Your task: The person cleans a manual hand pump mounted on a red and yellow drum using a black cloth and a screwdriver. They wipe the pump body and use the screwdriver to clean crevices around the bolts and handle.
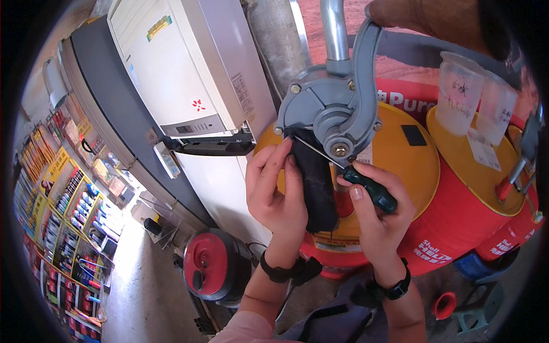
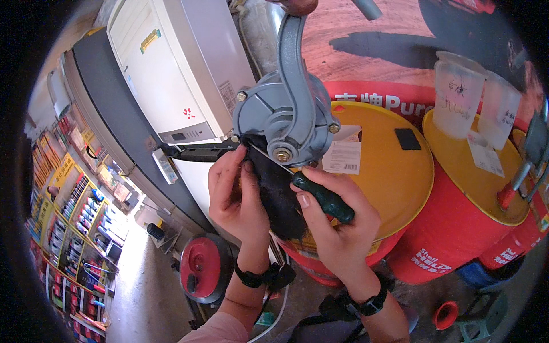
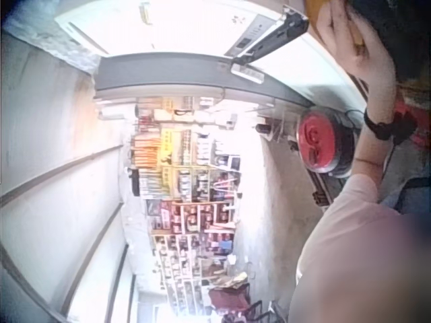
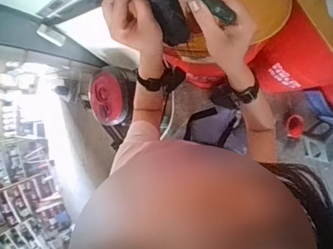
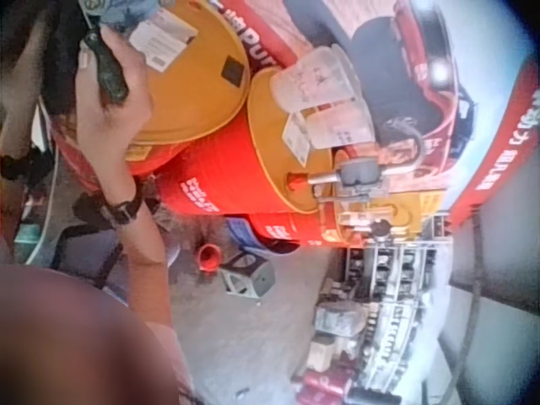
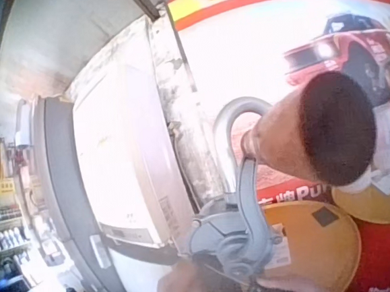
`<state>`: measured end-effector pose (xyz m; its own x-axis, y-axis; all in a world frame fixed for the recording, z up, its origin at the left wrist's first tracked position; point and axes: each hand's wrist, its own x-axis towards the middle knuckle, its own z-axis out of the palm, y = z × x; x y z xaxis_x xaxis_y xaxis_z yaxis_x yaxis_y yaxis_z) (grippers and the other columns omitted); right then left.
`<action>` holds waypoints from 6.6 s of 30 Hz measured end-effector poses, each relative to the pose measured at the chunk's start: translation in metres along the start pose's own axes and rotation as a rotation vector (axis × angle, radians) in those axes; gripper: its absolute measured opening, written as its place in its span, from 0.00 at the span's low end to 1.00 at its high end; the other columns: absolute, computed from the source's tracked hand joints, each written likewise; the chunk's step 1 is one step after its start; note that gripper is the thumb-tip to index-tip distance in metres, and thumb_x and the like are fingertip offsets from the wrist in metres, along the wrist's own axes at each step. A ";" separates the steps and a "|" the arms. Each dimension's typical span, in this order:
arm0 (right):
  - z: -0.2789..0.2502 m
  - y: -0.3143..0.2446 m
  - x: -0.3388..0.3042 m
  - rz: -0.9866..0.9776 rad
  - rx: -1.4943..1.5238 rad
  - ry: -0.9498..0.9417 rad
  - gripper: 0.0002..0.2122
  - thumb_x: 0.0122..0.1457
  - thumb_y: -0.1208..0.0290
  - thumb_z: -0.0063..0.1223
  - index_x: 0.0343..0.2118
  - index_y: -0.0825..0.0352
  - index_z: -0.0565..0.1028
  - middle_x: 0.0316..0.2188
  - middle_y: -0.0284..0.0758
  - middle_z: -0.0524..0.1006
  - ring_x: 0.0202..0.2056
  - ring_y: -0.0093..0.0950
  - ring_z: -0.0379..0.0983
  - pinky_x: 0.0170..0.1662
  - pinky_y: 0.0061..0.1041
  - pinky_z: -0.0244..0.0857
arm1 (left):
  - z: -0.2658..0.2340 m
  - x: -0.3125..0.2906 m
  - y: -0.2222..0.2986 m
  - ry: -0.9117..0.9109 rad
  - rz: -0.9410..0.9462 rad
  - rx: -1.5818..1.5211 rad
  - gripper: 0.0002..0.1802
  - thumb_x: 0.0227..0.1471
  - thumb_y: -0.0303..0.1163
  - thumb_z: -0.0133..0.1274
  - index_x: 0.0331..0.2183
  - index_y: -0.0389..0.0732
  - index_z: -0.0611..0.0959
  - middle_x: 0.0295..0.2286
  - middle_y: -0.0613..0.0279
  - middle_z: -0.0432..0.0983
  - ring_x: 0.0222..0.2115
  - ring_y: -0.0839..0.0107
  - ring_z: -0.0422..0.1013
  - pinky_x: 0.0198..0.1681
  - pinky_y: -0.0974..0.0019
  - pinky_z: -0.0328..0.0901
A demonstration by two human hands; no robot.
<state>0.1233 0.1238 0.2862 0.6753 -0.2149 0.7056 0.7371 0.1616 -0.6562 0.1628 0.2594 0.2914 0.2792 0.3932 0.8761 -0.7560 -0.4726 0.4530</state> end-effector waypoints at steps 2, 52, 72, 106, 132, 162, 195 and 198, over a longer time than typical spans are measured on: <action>-0.002 0.002 0.002 0.050 0.007 -0.007 0.12 0.59 0.86 0.56 0.46 0.74 0.78 0.41 0.40 0.80 0.44 0.27 0.79 0.47 0.23 0.73 | 0.000 0.000 -0.002 -0.002 0.031 0.010 0.18 0.50 0.11 0.56 0.44 0.32 0.85 0.36 0.55 0.77 0.38 0.67 0.74 0.44 0.70 0.67; 0.002 0.021 -0.003 -0.162 -0.139 0.005 0.17 0.51 0.86 0.63 0.46 0.70 0.80 0.34 0.37 0.81 0.33 0.25 0.74 0.37 0.21 0.66 | 0.004 -0.001 -0.009 0.047 0.060 -0.023 0.17 0.49 0.10 0.56 0.43 0.32 0.86 0.36 0.55 0.78 0.37 0.67 0.75 0.42 0.70 0.68; 0.017 -0.021 -0.003 0.258 0.124 0.132 0.10 0.61 0.85 0.55 0.46 0.78 0.76 0.41 0.41 0.79 0.41 0.29 0.81 0.46 0.23 0.73 | 0.000 -0.005 -0.010 0.026 0.041 -0.053 0.17 0.50 0.10 0.56 0.43 0.31 0.85 0.37 0.55 0.77 0.38 0.67 0.74 0.43 0.70 0.68; 0.018 -0.007 -0.018 0.306 0.152 0.067 0.11 0.60 0.81 0.58 0.45 0.74 0.77 0.36 0.36 0.81 0.38 0.23 0.80 0.40 0.19 0.72 | -0.018 -0.015 -0.014 0.063 -0.120 -0.175 0.14 0.55 0.14 0.54 0.44 0.31 0.79 0.43 0.58 0.74 0.40 0.73 0.73 0.43 0.72 0.69; -0.034 0.003 -0.062 0.415 0.536 0.241 0.16 0.64 0.63 0.55 0.45 0.73 0.74 0.29 0.37 0.79 0.30 0.26 0.79 0.34 0.21 0.70 | -0.042 -0.020 0.015 -0.137 -0.333 -0.406 0.04 0.53 0.16 0.55 0.33 0.33 0.78 0.31 0.66 0.72 0.32 0.79 0.69 0.37 0.75 0.63; 0.013 -0.025 -0.045 -0.080 -0.130 0.065 0.15 0.56 0.82 0.60 0.47 0.75 0.76 0.41 0.44 0.80 0.39 0.34 0.81 0.43 0.29 0.74 | -0.023 0.000 0.027 -0.135 -0.051 -0.155 0.18 0.50 0.14 0.57 0.45 0.34 0.84 0.39 0.56 0.74 0.40 0.69 0.73 0.43 0.71 0.67; 0.002 -0.086 0.074 -0.578 -0.879 -0.553 0.14 0.44 0.82 0.68 0.36 0.66 0.82 0.35 0.38 0.82 0.35 0.35 0.77 0.36 0.28 0.68 | -0.006 -0.011 0.028 -0.174 -0.111 -0.136 0.35 0.48 0.14 0.53 0.60 0.34 0.72 0.55 0.52 0.60 0.50 0.65 0.64 0.50 0.68 0.62; 0.002 -0.084 0.080 -0.567 -0.823 -0.549 0.13 0.44 0.83 0.67 0.36 0.67 0.83 0.33 0.38 0.83 0.33 0.33 0.78 0.37 0.27 0.68 | -0.002 -0.010 0.027 -0.135 -0.095 -0.042 0.35 0.47 0.16 0.54 0.59 0.35 0.73 0.54 0.50 0.59 0.51 0.60 0.63 0.52 0.64 0.61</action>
<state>0.1158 0.0952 0.3987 0.3204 0.4279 0.8451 0.8353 -0.5485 -0.0390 0.1383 0.2443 0.2943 0.4256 0.3240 0.8449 -0.7454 -0.4038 0.5304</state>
